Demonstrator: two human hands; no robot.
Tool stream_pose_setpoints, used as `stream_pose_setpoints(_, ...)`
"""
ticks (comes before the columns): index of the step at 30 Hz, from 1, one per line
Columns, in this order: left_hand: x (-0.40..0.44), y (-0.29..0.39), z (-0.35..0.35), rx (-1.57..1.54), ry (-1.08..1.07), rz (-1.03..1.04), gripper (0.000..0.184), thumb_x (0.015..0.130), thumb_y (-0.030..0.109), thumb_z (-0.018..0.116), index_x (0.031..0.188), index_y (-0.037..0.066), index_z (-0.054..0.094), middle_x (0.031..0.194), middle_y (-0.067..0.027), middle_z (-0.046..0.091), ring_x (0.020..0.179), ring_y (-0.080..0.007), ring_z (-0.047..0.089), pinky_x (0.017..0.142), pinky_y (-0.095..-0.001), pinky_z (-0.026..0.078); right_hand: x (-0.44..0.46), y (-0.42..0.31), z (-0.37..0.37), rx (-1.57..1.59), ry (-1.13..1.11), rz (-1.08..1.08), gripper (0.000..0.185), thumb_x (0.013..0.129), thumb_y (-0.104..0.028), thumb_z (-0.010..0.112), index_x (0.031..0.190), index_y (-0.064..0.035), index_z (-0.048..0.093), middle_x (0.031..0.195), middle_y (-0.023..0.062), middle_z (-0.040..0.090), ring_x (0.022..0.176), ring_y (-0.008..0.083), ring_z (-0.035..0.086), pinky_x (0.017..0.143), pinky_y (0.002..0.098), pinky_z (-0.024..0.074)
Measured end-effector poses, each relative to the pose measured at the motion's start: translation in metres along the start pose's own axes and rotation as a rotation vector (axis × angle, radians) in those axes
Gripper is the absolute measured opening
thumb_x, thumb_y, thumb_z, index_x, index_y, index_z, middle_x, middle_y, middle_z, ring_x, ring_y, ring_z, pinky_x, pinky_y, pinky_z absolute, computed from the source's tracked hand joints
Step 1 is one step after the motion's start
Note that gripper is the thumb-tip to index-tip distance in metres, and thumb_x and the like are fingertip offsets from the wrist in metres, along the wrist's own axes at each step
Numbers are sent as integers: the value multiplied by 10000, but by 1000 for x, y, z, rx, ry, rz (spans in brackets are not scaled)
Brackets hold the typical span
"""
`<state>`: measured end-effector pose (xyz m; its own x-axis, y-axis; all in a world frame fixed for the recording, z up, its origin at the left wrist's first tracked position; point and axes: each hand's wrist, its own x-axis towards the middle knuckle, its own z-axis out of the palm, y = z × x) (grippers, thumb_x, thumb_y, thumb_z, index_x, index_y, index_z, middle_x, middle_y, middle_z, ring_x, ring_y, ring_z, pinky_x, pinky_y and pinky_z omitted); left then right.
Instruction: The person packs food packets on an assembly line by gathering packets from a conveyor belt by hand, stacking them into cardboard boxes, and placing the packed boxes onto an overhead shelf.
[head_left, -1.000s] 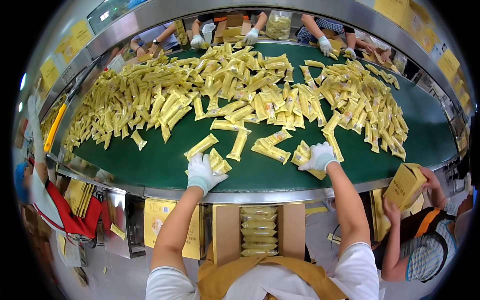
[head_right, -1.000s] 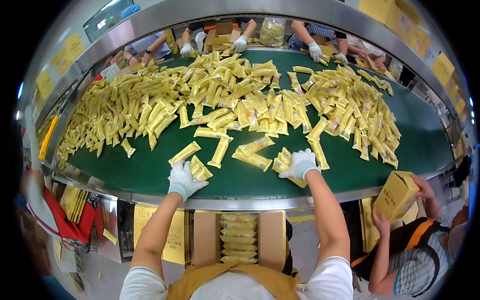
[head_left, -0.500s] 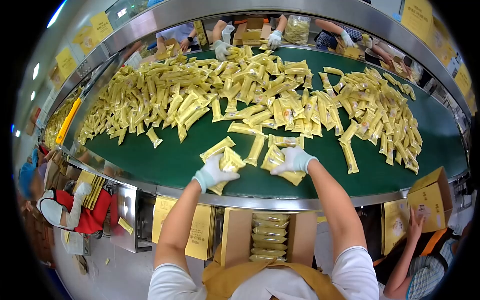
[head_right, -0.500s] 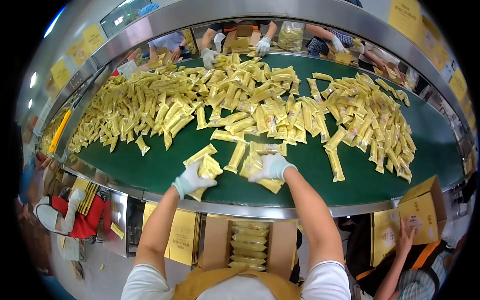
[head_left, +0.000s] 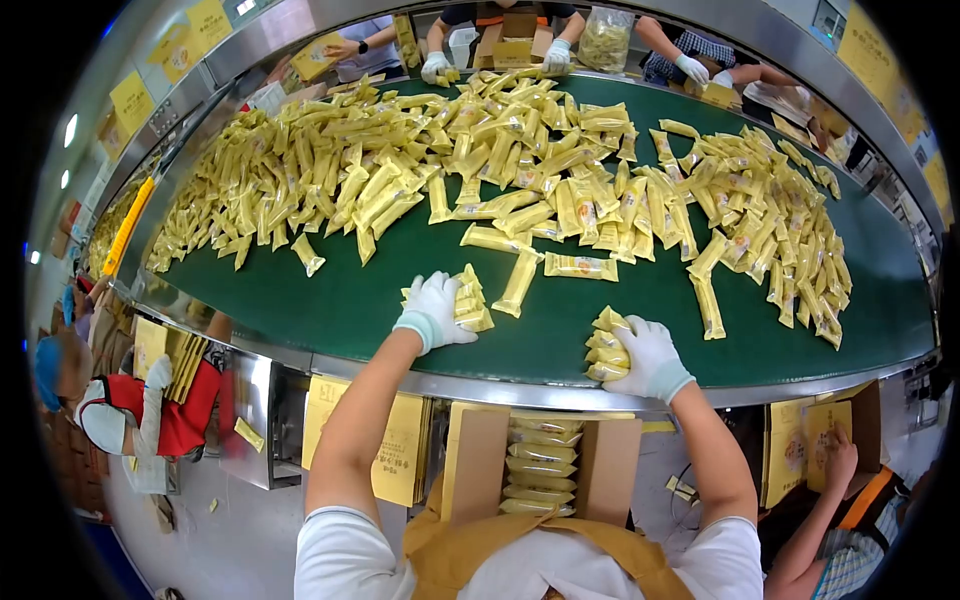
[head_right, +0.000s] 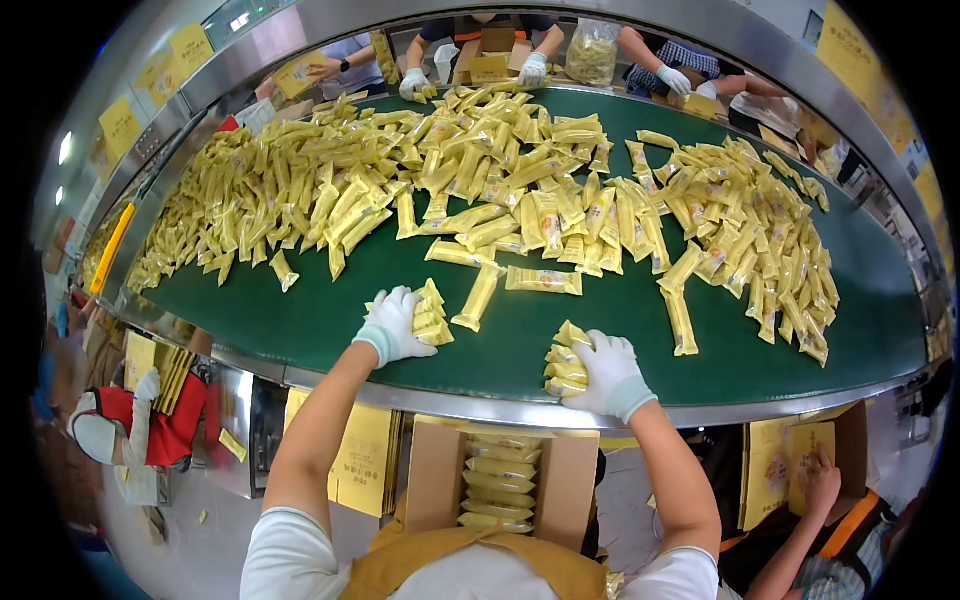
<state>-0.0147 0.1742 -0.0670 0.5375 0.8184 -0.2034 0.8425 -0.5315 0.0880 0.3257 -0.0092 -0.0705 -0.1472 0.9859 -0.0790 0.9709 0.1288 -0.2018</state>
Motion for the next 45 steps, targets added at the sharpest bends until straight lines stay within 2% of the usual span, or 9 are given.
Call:
stream_pose_setpoints(9,-11,8,15,24,55,-97,1288,625,610,817,1564,-14,193,1365,-232,502,1258,-381,497,1126,-450,343,1,-15,-2,-44,-142,270,1214,640,-565,816,1541,16,248,1309,268,521,1202,404,535,1047,460,424)
stream_pose_setpoints(16,-52,-11,36,-269,418,54,1272,612,540,864,1550,-26,216,1335,-204,512,1242,-377,491,1107,-474,336,-47,-52,-67,1281,268,76,985,653,-267,900,1438,22,379,1172,195,637,1101,277,648,964,324,507)
stream_pose_setpoints(21,-110,24,10,-1364,432,199,1342,583,87,889,1586,-8,3,1354,-143,507,1169,-242,579,990,-386,524,-91,-126,-104,158,-58,-428,819,762,-379,794,1408,-9,452,1055,136,630,977,307,633,845,416,496)
stream_pose_setpoints(22,-123,47,-5,-1388,639,361,1028,715,233,866,1540,17,293,1127,-71,643,956,-170,660,819,-341,577,-98,-141,-96,10,-109,-464,830,769,-450,775,1402,-10,467,1012,137,620,958,330,620,833,439,477)
stream_pose_setpoints(25,-130,67,-18,-2392,-247,-29,418,901,508,633,1100,145,582,736,89,605,625,-42,578,552,-262,468,-87,-162,-44,-269,-283,-534,836,758,-483,765,1392,-7,498,1017,143,611,956,320,611,838,451,455)
stream_pose_setpoints(30,-157,115,4,-1691,-211,485,906,707,499,849,1398,62,459,1147,-82,629,1012,-227,636,883,-362,519,-57,-191,-37,-65,-846,-359,834,720,-415,773,1390,-9,489,1280,191,595,1188,351,582,969,496,463)
stream_pose_setpoints(34,-166,138,-11,-820,171,765,1271,559,421,937,1526,-38,250,1278,-185,538,1203,-365,535,1074,-417,412,-92,-156,91,251,-278,-525,638,826,-360,674,1369,-56,531,1315,169,598,1258,351,538,1022,511,448)
stream_pose_setpoints(38,-166,155,8,-452,373,889,1074,557,342,882,1425,-73,404,1236,-200,537,1134,-392,539,1014,-493,418,-114,-156,153,487,-36,-413,542,879,-305,614,1365,-78,543,1324,161,599,1284,347,517,1042,504,443)
stream_pose_setpoints(45,-171,174,40,-141,382,562,860,697,313,767,1421,-31,454,1213,-175,549,1170,-335,541,1041,-492,391,-124,-188,60,83,-728,-151,530,915,-253,563,1418,-92,510,1309,199,613,1177,350,625,916,563,503)
